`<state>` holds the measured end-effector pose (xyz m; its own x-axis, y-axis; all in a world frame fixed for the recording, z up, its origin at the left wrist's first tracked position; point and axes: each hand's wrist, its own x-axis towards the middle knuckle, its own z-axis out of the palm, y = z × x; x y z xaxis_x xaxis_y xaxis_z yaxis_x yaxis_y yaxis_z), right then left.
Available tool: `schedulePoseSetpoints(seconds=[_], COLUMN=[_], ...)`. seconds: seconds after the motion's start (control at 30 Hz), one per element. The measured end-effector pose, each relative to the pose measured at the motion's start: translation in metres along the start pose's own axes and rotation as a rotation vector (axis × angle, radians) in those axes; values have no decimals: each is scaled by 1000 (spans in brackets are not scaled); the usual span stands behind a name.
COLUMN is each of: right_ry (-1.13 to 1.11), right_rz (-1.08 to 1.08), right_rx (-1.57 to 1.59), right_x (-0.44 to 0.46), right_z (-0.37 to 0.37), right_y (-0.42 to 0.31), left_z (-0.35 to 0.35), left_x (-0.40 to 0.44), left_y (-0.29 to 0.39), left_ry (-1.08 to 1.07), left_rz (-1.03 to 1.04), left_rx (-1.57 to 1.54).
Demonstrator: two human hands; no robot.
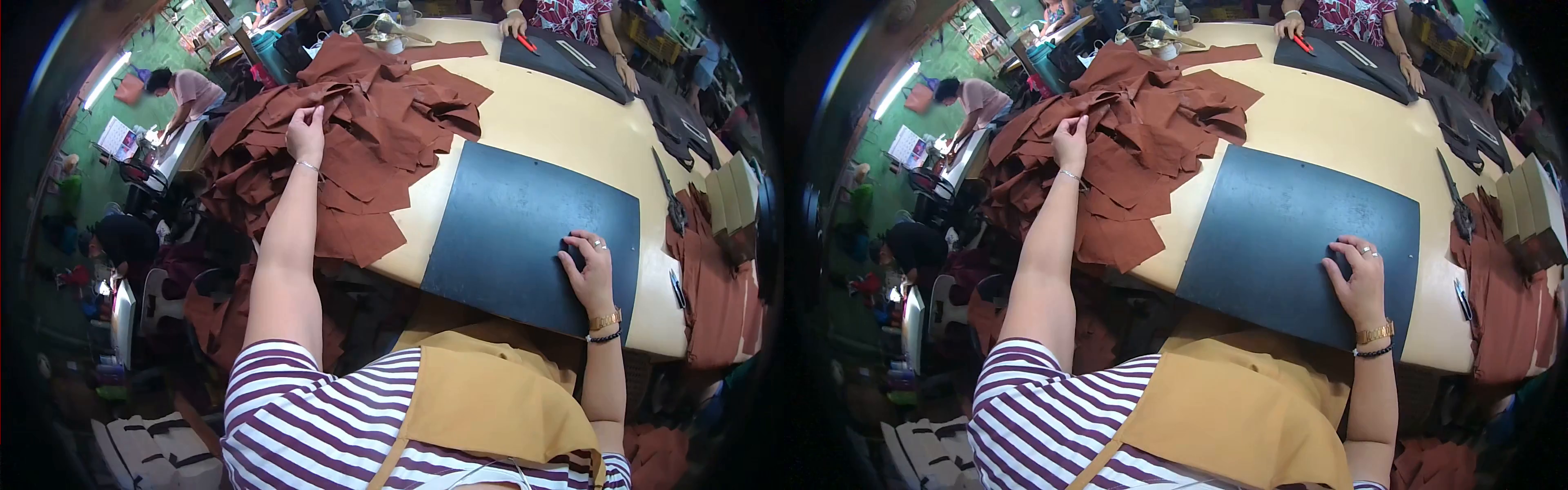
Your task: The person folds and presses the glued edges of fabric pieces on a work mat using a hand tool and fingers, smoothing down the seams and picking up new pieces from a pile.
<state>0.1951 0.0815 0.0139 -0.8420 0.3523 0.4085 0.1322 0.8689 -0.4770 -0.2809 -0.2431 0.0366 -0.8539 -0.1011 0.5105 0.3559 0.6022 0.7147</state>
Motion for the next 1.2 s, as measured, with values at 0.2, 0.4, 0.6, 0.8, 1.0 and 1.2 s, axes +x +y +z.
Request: schedulePoseSetpoints(seconds=[0.2, 0.4, 0.6, 0.8, 1.0, 1.2], right_ry=[1, -6, -14, -37, -58, -46], right_rz=[22, 42, 48, 61, 74, 52], right_rx=[8, 9, -23, -59, -81, -81], right_x=[-1, 1, 2, 4, 7, 5], right_z=[2, 0, -1, 0, -1, 1], right_y=[2, -4, -6, -10, -14, -11], left_z=[7, -18, -59, -65, -56, -42], left_x=[7, 86, 103, 120, 135, 160], left_y=[16, -55, -65, -78, -89, -39], left_ry=[38, 7, -231, -410, -229, 199], left_rz=[150, -41, -125, -120, 9, 223], left_rx=[262, 687, 948, 1048, 921, 53])
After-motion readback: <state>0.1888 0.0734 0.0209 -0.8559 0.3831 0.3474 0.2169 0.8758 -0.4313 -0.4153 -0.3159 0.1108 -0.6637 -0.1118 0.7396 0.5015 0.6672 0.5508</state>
